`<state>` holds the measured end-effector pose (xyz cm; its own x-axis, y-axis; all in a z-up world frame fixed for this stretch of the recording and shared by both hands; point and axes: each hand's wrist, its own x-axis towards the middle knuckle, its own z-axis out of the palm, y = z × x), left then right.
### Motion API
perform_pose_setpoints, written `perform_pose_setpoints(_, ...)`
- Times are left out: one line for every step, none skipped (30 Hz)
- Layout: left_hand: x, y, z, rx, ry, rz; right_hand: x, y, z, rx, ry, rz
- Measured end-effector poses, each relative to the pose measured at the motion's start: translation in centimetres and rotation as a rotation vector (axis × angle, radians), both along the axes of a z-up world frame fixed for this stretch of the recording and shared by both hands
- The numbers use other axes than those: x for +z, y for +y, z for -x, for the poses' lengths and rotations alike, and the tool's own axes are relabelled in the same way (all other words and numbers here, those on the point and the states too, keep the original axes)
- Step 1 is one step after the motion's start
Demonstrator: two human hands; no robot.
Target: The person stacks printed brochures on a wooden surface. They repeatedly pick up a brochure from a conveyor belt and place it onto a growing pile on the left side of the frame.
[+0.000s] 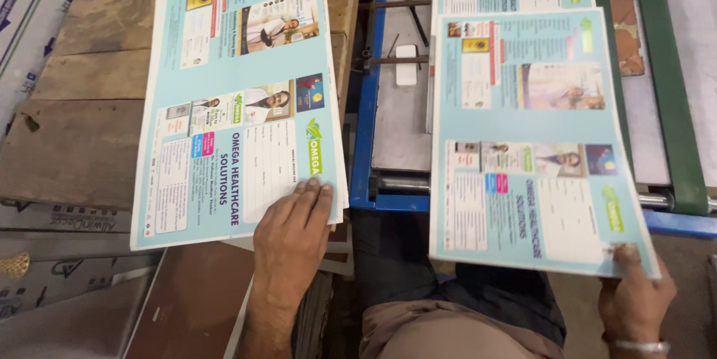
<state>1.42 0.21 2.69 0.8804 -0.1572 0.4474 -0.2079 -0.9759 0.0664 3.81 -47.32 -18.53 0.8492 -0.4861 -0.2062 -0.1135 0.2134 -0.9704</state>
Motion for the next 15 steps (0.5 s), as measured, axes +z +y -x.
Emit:
perform_pose_setpoints(0.1,-0.1,0.2,0.007,0.002,0.010,-0.2,0.1,1.2,0.011,-0.014,-0.011)
perform_pose_setpoints(0.1,-0.3,0.2,0.013,0.003,0.020,-0.3,0.2,2.2,0.022,-0.029,-0.022)
perform_pose_setpoints(0.1,-0.3,0.0,0.043,-0.024,-0.007,-0.3,0.4,2.6,0.029,-0.046,-0.033)
perform_pose_setpoints(0.1,-0.4,0.0,0.073,-0.051,-0.034,-0.3,0.5,2.7,0.020,-0.043,-0.038)
perform_pose_setpoints(0.1,-0.4,-0.1,0.101,-0.078,-0.059,-0.2,0.6,2.6,0.010,-0.039,-0.042)
perform_pose_setpoints(0.0,-0.5,-0.2,0.099,-0.082,-0.072,0.1,0.7,2.3,-0.001,-0.036,-0.046)
perform_pose_setpoints(-0.1,-0.5,-0.3,0.100,-0.088,-0.085,0.3,0.8,1.6,-0.001,-0.041,-0.031)
perform_pose_setpoints(-0.2,-0.4,-0.4,0.102,-0.094,-0.099,0.6,0.9,0.7,-0.001,-0.046,-0.016)
perform_pose_setpoints(-0.2,-0.2,-0.3,0.095,-0.084,-0.078,1.0,1.2,-0.2,0.006,-0.049,0.000)
perform_pose_setpoints(-0.3,0.0,-0.1,0.089,-0.074,-0.058,1.3,1.4,-1.0,0.016,-0.024,0.070)
perform_pose_setpoints(-0.3,0.2,-0.1,0.084,-0.063,-0.039,1.6,1.5,-1.9,0.027,0.003,0.137)
perform_pose_setpoints(-0.3,0.3,-0.1,0.087,-0.058,-0.028,1.8,1.7,-2.9,0.039,0.029,0.204)
perform_pose_setpoints(-0.4,0.3,0.0,0.088,-0.053,-0.015,1.9,1.8,-4.0,0.037,-0.021,0.159)
perform_pose_setpoints(-0.5,0.4,0.0,0.090,-0.047,-0.003,1.7,2.1,-5.3,0.036,-0.072,0.114)
perform_pose_setpoints(-0.6,0.4,0.0,0.091,-0.051,-0.010,1.5,2.4,-6.4,0.034,-0.124,0.070)
